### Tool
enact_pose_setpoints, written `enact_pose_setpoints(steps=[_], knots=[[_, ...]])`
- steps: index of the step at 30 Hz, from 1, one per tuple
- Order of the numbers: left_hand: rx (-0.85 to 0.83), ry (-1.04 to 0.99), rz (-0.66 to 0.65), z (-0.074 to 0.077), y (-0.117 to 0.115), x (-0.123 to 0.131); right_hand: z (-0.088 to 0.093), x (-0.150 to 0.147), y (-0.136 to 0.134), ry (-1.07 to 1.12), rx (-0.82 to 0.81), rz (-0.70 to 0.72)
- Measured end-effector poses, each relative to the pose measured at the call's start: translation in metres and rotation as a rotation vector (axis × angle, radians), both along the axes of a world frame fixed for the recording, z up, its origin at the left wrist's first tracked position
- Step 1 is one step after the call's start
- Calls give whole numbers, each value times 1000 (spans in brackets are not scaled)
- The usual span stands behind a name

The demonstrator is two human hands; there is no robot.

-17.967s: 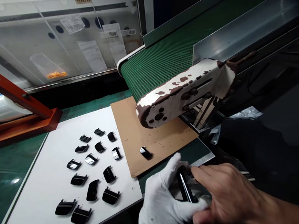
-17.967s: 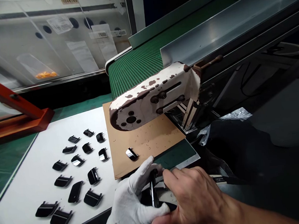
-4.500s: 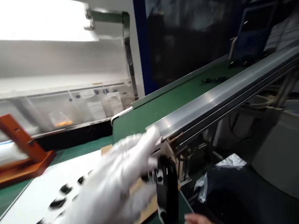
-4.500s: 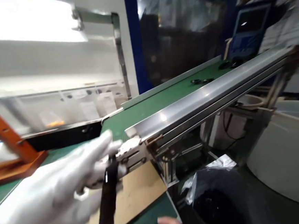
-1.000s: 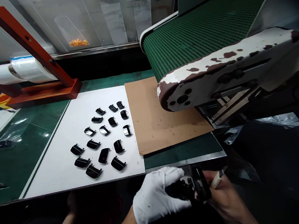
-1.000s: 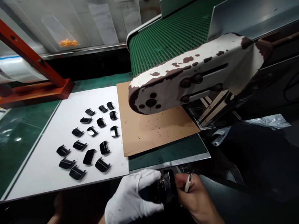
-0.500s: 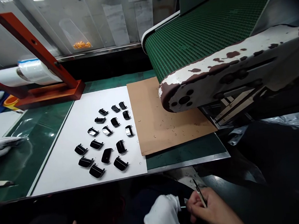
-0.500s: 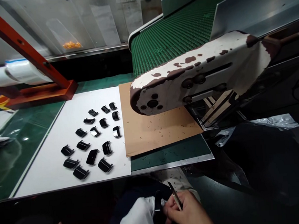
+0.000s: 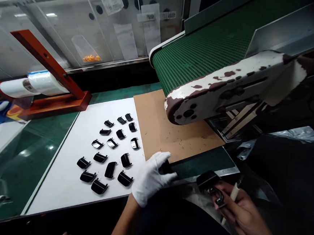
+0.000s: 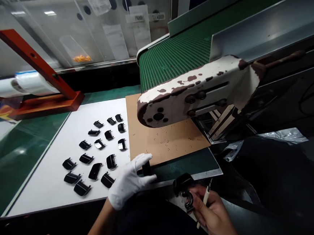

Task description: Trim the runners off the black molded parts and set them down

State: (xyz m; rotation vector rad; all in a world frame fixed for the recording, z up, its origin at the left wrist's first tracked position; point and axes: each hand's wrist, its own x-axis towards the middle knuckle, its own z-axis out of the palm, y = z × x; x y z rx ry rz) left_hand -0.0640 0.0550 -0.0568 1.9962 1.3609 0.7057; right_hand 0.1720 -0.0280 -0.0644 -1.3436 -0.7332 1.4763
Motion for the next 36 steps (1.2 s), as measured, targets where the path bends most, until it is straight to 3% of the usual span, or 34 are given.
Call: enact_pose_setpoints(steps=[4, 7, 10, 13, 18, 22, 28, 36], knots=[[69, 103, 38, -12, 42, -10, 11, -16, 11, 49, 20, -26], [81, 146, 55, -21, 52, -14, 17, -21, 16, 56, -9, -68], [90, 140, 127, -20, 39, -18, 17, -21, 18, 53, -53, -114], [77, 100, 165, -11, 6, -16, 13, -21, 18, 32, -86, -100], [-85, -192, -71, 2, -40, 14, 7, -27, 15, 44, -145, -16], [-152, -368, -79, 2, -46, 37, 7, -29, 17, 125, -143, 21], [-169, -612, -58, 4, -49, 49, 8, -27, 23, 179, -125, 51], [-90, -621, -59, 14, -52, 54, 15, -32, 22, 181, -90, 40]])
